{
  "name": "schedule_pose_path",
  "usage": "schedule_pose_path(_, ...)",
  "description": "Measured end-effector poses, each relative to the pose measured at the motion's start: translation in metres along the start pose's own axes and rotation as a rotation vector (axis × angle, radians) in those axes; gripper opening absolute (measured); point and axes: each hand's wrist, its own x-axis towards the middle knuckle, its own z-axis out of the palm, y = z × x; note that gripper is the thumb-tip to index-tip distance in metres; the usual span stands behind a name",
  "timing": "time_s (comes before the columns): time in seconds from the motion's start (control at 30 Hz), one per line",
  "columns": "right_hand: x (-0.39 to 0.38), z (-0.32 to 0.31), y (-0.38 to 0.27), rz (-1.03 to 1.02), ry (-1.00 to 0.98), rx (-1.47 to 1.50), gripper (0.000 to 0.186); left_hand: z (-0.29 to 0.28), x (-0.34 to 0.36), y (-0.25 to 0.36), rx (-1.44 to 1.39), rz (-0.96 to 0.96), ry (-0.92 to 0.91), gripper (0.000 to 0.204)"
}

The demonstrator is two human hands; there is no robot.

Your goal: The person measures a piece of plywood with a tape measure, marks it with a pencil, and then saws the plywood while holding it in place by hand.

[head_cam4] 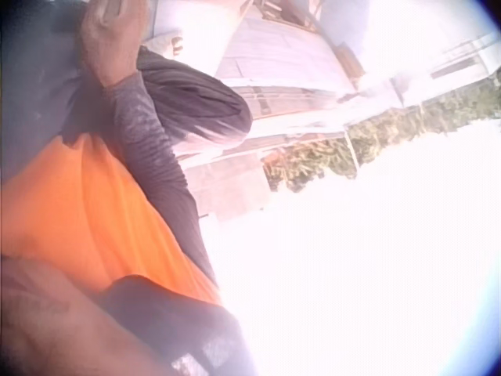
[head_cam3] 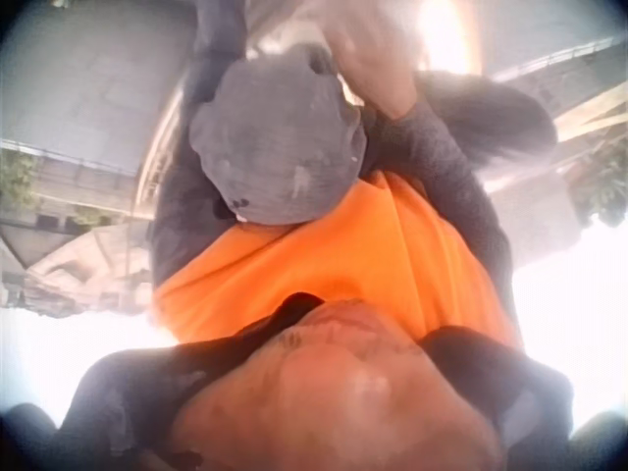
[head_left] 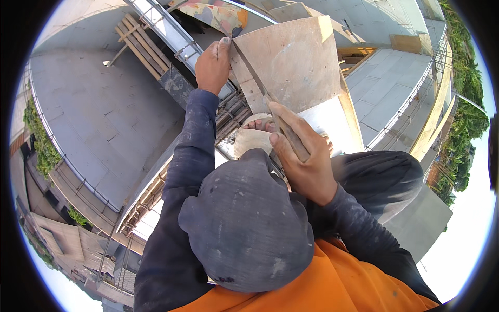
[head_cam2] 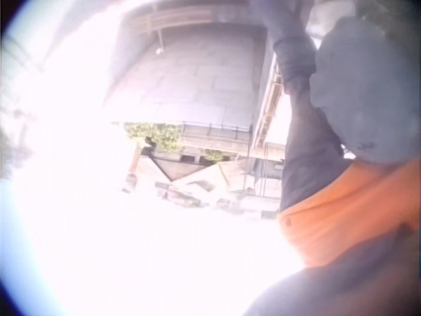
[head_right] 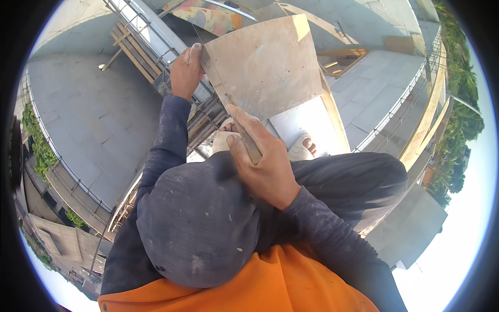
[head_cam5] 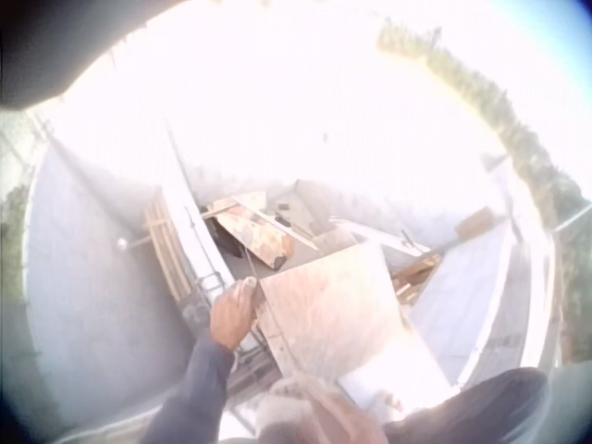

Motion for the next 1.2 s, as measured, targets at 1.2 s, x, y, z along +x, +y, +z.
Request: schedule_pose_path(1.2, 0.034, 0.003, 0.018, 0.107, -0.075, -0.049, 0.055, 0.005, -0.015, -0.019, -0.072, -0.002, 0.08, 0.044)
